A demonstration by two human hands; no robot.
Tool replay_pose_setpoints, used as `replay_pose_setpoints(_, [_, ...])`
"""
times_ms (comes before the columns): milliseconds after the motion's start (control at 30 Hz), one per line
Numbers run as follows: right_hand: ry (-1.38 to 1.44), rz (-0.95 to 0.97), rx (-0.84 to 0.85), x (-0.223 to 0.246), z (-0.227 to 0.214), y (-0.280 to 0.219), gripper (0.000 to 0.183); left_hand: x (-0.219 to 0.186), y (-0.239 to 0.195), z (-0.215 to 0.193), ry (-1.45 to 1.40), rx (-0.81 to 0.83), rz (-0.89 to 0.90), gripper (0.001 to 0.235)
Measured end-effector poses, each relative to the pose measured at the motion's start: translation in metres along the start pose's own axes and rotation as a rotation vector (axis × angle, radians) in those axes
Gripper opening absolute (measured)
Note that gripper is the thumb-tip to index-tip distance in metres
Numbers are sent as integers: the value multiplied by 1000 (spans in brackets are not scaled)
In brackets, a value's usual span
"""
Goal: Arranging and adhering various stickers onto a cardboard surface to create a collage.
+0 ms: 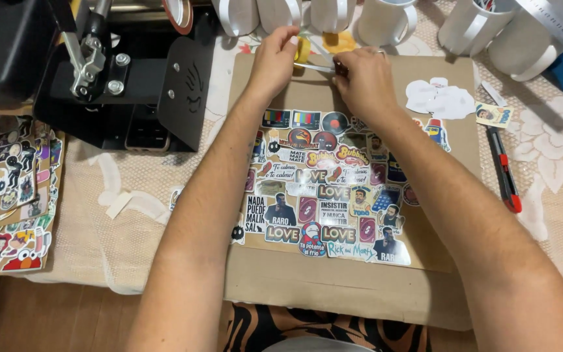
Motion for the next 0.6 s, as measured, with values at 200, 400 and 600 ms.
replay_pose_setpoints(200, [7, -179, -127, 2, -8, -12, 28, 6, 0, -2, -96, 267, 163, 35])
replay_pose_setpoints(400, [-43, -173, -132, -9, -5, -20, 27, 18, -5, -6, -38, 205, 165, 35])
replay_pose_setpoints(600, [-8, -169, -128, -1, -16, -27, 25, 3, -21, -7, -17, 213, 258, 46])
Point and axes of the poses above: each hand's wrist, its own y-axis towards the middle knuckle, its own z-axis out of the palm, x = y × z, the point moved 3 cm from there along y, towards the middle knuckle, and after that the axes turned 7 degrees about x, right-handed, at the moved point
